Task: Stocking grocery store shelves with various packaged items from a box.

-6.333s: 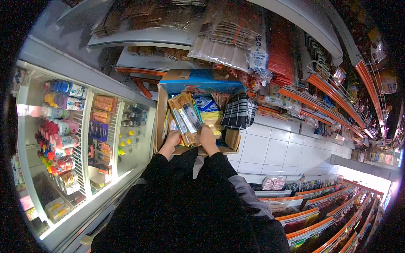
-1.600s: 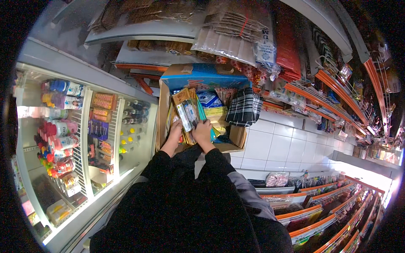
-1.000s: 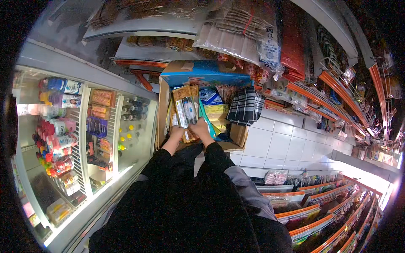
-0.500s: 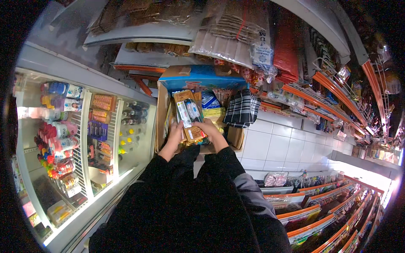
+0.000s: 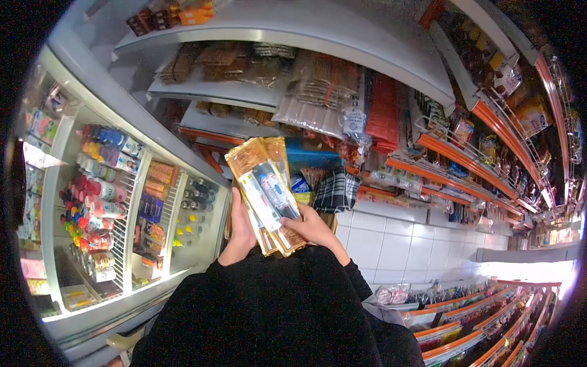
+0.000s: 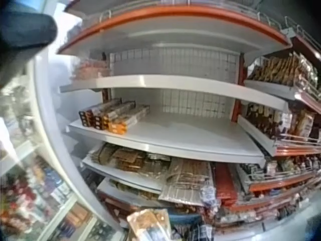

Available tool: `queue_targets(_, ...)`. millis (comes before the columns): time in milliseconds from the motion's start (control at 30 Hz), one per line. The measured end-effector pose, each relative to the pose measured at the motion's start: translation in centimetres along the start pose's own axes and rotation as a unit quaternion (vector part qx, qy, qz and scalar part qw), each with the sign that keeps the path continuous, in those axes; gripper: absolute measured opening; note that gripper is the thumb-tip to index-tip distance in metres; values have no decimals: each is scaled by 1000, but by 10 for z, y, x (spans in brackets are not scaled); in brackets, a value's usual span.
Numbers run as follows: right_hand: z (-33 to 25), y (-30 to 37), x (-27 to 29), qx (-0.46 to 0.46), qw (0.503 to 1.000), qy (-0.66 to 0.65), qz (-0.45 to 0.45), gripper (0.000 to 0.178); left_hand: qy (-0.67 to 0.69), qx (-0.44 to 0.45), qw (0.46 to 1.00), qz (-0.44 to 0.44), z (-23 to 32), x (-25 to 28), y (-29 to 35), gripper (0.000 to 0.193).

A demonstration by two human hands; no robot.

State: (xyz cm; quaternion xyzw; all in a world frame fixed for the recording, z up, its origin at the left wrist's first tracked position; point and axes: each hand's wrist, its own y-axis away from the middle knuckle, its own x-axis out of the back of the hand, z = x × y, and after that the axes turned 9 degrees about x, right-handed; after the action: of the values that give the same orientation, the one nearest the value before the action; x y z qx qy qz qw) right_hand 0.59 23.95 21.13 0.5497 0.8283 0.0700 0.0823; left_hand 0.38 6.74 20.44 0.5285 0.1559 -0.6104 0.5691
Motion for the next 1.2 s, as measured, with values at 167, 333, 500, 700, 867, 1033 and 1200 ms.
queue_targets(167, -51, -3, -21, 141, 929, 344, 5, 50, -2, -100, 995, 5, 3, -20, -2, 55)
queue_targets(333, -70, 7, -38, 232, 897, 375, 42, 79, -16, -162, 986, 20, 2, -32, -8, 54)
queue_targets(500, -93, 6, -22, 164, 900, 403, 19, 62, -36, -155, 987, 14, -3, -26, -5, 54)
queue_targets(700, -94, -4, -11, 277, 870, 404, 59, 42, -14, -136, 991, 10, -12, -24, -3, 51)
queue_targets(867, -90, -17, -17, 301, 888, 317, 143, 32, -30, -127, 991, 13, -19, -15, -2, 51)
queue_targets(1033, -89, -25, -10, 179, 910, 363, 88, 21, -77, -142, 987, 6, -30, 0, -9, 51)
queue_targets(1200, -78, -36, -12, 174, 890, 399, 135, 21, -128, -155, 979, 26, -30, 1, -11, 46)
